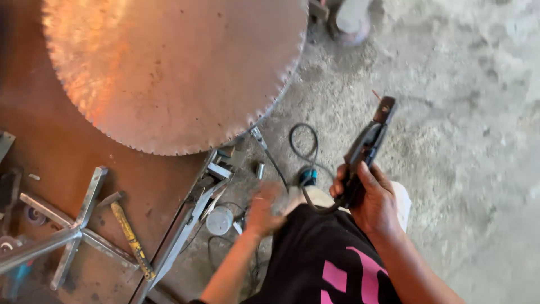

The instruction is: The person welds a large round metal disc to a metal frame using an arc welding torch, striking an arc that produces sparks and bright flashes. They reposition the disc and torch between welds, adjust the torch cable, and weld along the disc's edge at several spots on the workbench.

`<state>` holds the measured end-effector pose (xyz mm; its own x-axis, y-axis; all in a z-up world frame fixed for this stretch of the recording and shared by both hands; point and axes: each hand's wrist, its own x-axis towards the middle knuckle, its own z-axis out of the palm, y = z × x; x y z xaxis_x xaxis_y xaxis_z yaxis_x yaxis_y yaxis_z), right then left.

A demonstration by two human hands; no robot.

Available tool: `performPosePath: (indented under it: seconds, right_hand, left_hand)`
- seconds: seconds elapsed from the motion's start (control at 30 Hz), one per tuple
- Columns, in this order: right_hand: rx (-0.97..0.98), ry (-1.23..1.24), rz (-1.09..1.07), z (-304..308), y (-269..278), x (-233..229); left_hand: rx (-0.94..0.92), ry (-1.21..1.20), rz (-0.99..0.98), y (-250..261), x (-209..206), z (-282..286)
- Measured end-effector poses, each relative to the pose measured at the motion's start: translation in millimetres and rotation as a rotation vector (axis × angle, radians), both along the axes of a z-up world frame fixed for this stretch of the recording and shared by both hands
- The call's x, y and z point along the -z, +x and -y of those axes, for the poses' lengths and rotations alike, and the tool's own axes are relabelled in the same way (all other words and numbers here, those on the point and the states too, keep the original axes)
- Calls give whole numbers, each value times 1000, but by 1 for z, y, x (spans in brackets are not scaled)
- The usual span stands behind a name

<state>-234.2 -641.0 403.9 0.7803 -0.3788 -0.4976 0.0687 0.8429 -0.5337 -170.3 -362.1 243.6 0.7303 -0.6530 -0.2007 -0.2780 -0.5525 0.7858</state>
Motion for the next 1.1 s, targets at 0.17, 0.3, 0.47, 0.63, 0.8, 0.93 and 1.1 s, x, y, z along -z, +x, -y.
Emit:
performPosePath:
  seconds: [0.17,0.3,0.47,0.63,0.8,0.93,1.1]
  right_hand:
    - [-68,-86,66,74,23,-30]
    - [-95,-24,282,165,47,-40]
    - [-217,127,382,254,97,-44]
    - [-390,189,301,339,143,-75]
    - [-486,289,405,384,203,-99]
    - [-599,315,392,405,251,-93]
    - [-694,47,283,444,310,-77]
  left_hand:
    - [134,360,-180,-19,68,40]
    - [-244,455,-235,-21,79,77]
    - [-290,33,190,-27,133,232]
    - [-330,275,-255,-24,126,325]
    - [-606,-22,80,43,30,425]
    - [-544,-87,11,105,37,490]
    - [-528,-198,-45,151,87,557]
